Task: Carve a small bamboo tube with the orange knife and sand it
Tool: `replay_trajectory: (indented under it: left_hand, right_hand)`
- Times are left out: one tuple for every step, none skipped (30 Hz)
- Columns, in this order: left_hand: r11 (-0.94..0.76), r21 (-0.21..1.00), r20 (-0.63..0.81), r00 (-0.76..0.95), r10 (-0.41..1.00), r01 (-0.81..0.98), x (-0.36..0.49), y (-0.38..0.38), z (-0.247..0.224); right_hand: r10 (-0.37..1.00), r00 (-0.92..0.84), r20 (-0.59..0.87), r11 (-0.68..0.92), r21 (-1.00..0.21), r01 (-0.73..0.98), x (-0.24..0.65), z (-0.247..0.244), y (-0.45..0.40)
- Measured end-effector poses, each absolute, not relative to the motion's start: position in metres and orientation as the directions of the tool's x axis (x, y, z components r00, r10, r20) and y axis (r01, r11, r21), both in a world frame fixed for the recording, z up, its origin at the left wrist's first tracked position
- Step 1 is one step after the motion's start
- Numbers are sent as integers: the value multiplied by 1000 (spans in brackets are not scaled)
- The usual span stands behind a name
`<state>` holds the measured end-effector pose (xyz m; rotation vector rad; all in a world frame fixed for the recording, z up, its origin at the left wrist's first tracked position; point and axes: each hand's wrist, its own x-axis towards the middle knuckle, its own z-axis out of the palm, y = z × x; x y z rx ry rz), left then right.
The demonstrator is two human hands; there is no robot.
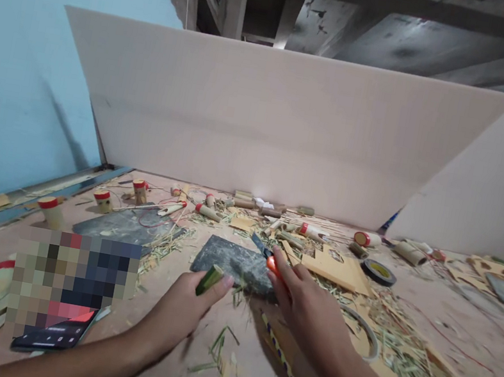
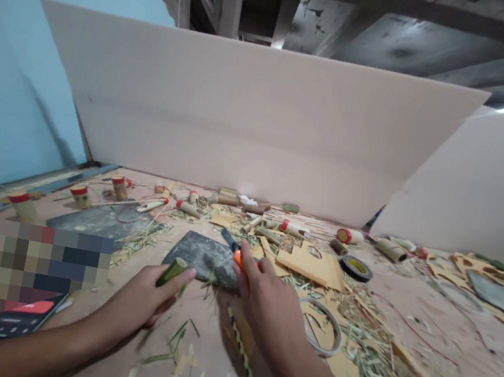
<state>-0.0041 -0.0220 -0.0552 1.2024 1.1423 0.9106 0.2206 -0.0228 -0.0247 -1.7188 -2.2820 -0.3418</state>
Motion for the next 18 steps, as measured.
replay_trajectory:
  left_hand:
    - [200, 980, -196, 253, 948, 10, -5, -20, -55]
    - [238, 971, -218, 297, 930, -33, -7, -18, -54]
    - [271, 960, -232, 342, 911, -70, -9, -17, -53]
    - [295, 951, -242, 380, 893, -89, -11, -16, -52]
    - [311, 946, -246, 416, 876, -94, -14, -15, -51]
    - [315, 945, -246, 444, 862, -89, -16, -14, -50]
    - [316, 945, -241, 470, 849, -85, -17, -14, -50]
    - [313, 946, -234, 495, 837, -81, -18, -14, -50]
    - [310, 947, -227, 514, 827, -81, -19, -14, -51]
    - [307, 948, -217, 525, 823, -90, -19, -14, -52]
    - [305, 946, -206, 530, 823, -107, -20, -14, -53]
    - [307, 943, -196, 530, 825, -128, -20, -14, -54]
    - [310, 939, -189, 527, 828, -150, -20, -14, -55]
    - [313, 934, -184, 524, 832, -170, -21, -13, -55]
    - [317, 931, -181, 522, 833, -183, -21, -12, -55]
    - [332, 924, -188, 526, 829, -192, -23, -12, -55]
    - [360, 910, -203, 534, 821, -207, -24, -11, -54]
    - [399, 888, -224, 546, 807, -226, -25, -11, -53]
  right_hand:
    - [906, -251, 342, 261, 16, 965, 223, -23, -21]
    - [906, -256, 337, 273, -2, 962, 224, -22, -19]
    - [904, -271, 330, 296, -26, 955, 225, -22, -19]
    - [901, -289, 325, 322, -51, 945, 224, -22, -19]
    - [896, -307, 321, 346, -73, 935, 224, -22, -20]
    - [890, -325, 319, 370, -92, 924, 223, -22, -22]
    - [884, -341, 320, 392, -108, 914, 222, -23, -23]
    - [877, -358, 319, 413, -123, 902, 222, -23, -24]
    - [871, -374, 319, 433, -139, 890, 222, -24, -25]
    - [864, -389, 319, 453, -157, 878, 222, -24, -26]
    - [856, -403, 323, 472, -172, 865, 222, -24, -26]
    - [849, -417, 324, 489, -183, 853, 223, -24, -27]
    - [843, -429, 325, 503, -190, 843, 223, -24, -27]
    - [836, -439, 328, 515, -195, 835, 224, -24, -27]
    - [832, -446, 330, 523, -201, 828, 224, -24, -27]
    - [831, -449, 329, 528, -210, 823, 225, -24, -27]
    - [832, -449, 327, 529, -223, 819, 225, -24, -27]
    - [835, -446, 323, 528, -239, 815, 225, -23, -27]
